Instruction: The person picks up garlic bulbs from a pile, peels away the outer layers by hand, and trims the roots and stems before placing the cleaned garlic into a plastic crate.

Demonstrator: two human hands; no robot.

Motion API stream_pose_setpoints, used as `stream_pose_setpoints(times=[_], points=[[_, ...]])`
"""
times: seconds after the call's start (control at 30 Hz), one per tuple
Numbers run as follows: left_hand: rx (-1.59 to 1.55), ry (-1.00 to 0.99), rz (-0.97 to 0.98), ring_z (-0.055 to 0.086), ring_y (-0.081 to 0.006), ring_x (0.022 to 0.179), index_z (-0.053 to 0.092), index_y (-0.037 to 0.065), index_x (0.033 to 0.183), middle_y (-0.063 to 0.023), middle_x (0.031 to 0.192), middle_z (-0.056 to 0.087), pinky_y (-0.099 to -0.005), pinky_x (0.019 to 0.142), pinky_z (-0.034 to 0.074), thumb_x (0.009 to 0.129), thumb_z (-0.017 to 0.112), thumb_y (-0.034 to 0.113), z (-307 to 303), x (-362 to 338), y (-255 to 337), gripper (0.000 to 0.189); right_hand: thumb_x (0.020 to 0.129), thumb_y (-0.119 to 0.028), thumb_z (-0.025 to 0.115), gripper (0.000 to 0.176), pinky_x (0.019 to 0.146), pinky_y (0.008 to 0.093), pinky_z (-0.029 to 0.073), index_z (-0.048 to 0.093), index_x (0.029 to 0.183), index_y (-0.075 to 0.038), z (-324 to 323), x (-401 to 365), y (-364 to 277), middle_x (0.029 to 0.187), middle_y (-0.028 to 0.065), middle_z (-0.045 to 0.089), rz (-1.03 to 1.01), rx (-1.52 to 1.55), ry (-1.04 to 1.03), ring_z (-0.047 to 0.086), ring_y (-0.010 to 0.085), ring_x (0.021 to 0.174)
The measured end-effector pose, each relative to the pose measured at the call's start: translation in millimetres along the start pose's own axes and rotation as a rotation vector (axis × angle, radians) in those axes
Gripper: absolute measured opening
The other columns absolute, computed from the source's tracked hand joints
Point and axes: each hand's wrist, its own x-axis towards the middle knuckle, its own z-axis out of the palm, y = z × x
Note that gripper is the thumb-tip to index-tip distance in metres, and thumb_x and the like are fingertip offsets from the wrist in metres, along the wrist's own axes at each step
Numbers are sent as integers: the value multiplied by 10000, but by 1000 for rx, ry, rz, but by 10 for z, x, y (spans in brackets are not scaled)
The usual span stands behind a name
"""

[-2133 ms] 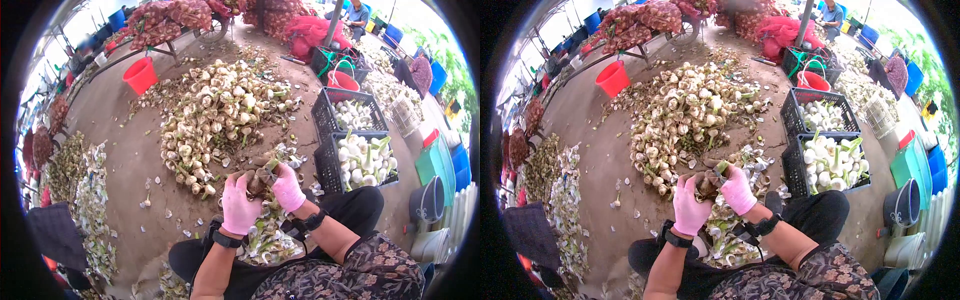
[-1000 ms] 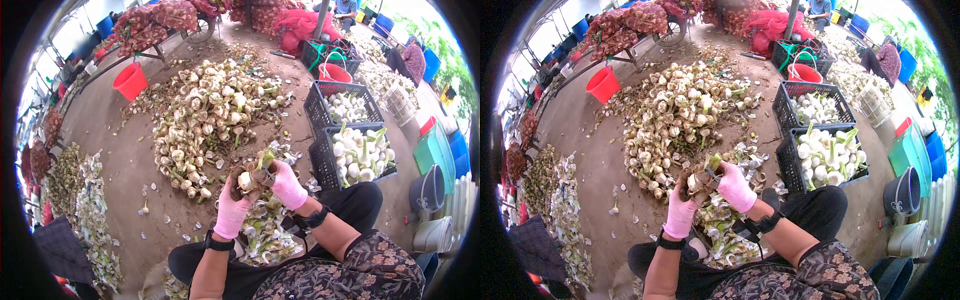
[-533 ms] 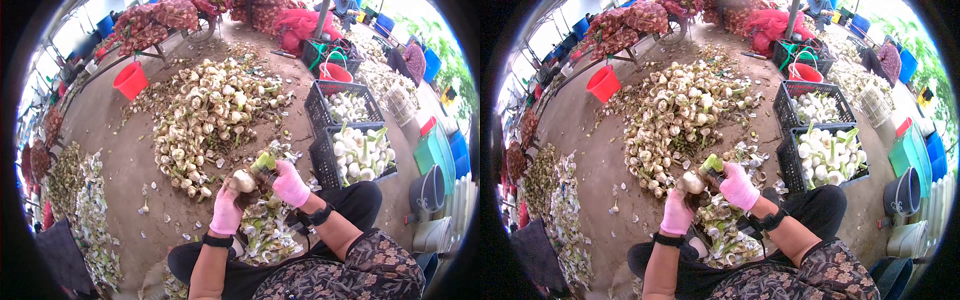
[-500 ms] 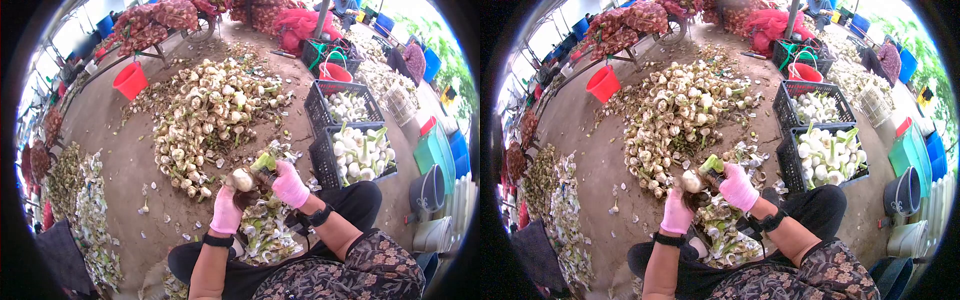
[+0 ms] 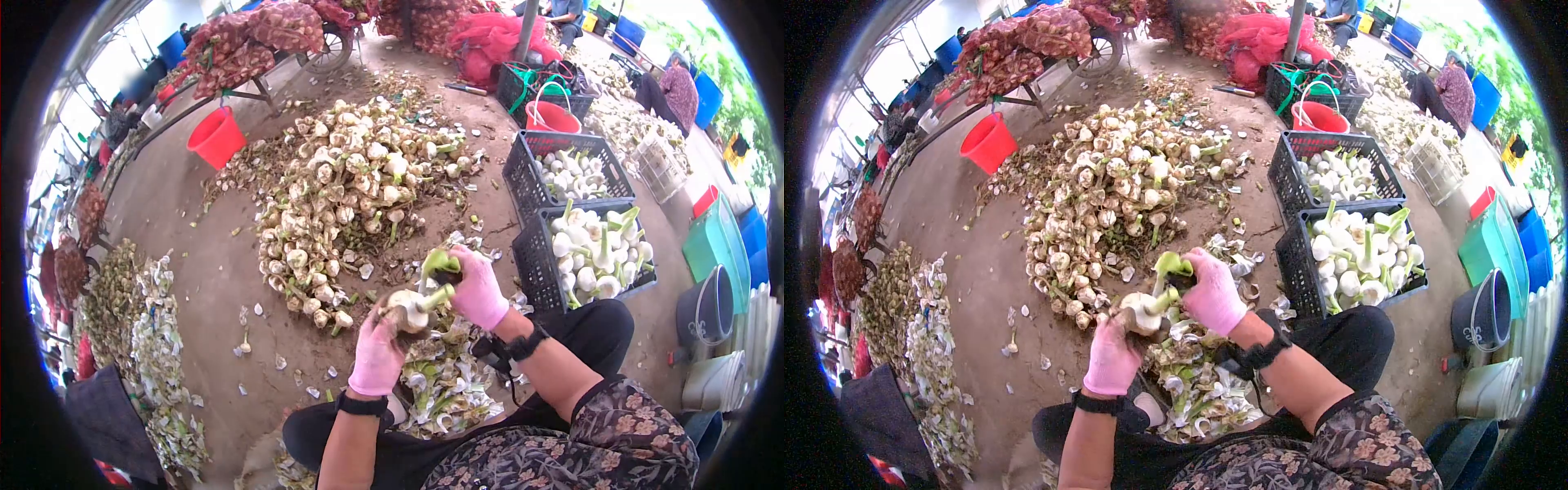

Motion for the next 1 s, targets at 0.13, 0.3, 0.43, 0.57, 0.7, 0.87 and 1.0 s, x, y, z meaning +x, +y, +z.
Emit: stream_pose_setpoints(times=[0.13,0.3,0.43,0.57,0.7,0.87,1.0], points=[[-98,-106,-114,621,-256,1008,496,12,1239,-143,1128,610,-387,859,537,898,564,212,-6,-9,-65,401,638,94,502,467,832,388,479,610,1078,-16,85,189,447,983,204,594,68,-216,63,586,376,955],[-65,-42,-35,603,-246,1039,507,25,1243,-125,1134,613,-406,918,499,891,596,257,-9,41,-45,431,720,23,630,566,922,352,458,517,1273,-27,-161,2,311,1196,145,539,-36,253,-236,540,274,1106],[13,37,-39,593,-180,1008,501,29,1233,-84,1111,595,-321,859,501,942,542,219,0,25,-74,350,707,-8,673,540,927,329,454,571,1236,-51,-301,-96,-58,1153,147,593,9,392,-323,574,262,1092],[244,13,62,607,-183,1019,497,-18,1221,-87,1110,600,-326,886,500,942,561,295,47,23,-61,425,679,83,596,417,867,301,481,672,1074,-29,-300,-73,-189,989,135,680,-130,223,-307,643,246,946],[125,15,56,614,-179,1016,503,-26,1217,-90,1110,607,-312,884,505,926,591,311,97,-2,-104,454,655,97,572,399,793,309,504,698,1010,-34,-265,-117,-232,918,153,679,-22,251,-277,655,266,870],[146,23,-40,610,-182,1018,522,-9,1206,-87,1084,622,-315,859,504,898,625,372,144,-30,-21,501,676,58,617,306,714,324,510,695,956,-38,-194,-166,-271,832,141,669,-95,91,-134,659,268,789],[67,-85,-116,612,-191,1027,532,-1,1201,-88,1086,628,-320,862,502,882,645,351,55,-5,3,488,688,7,665,205,686,338,510,676,888,-37,-231,-39,-209,809,138,661,-166,110,-201,655,281,771]])
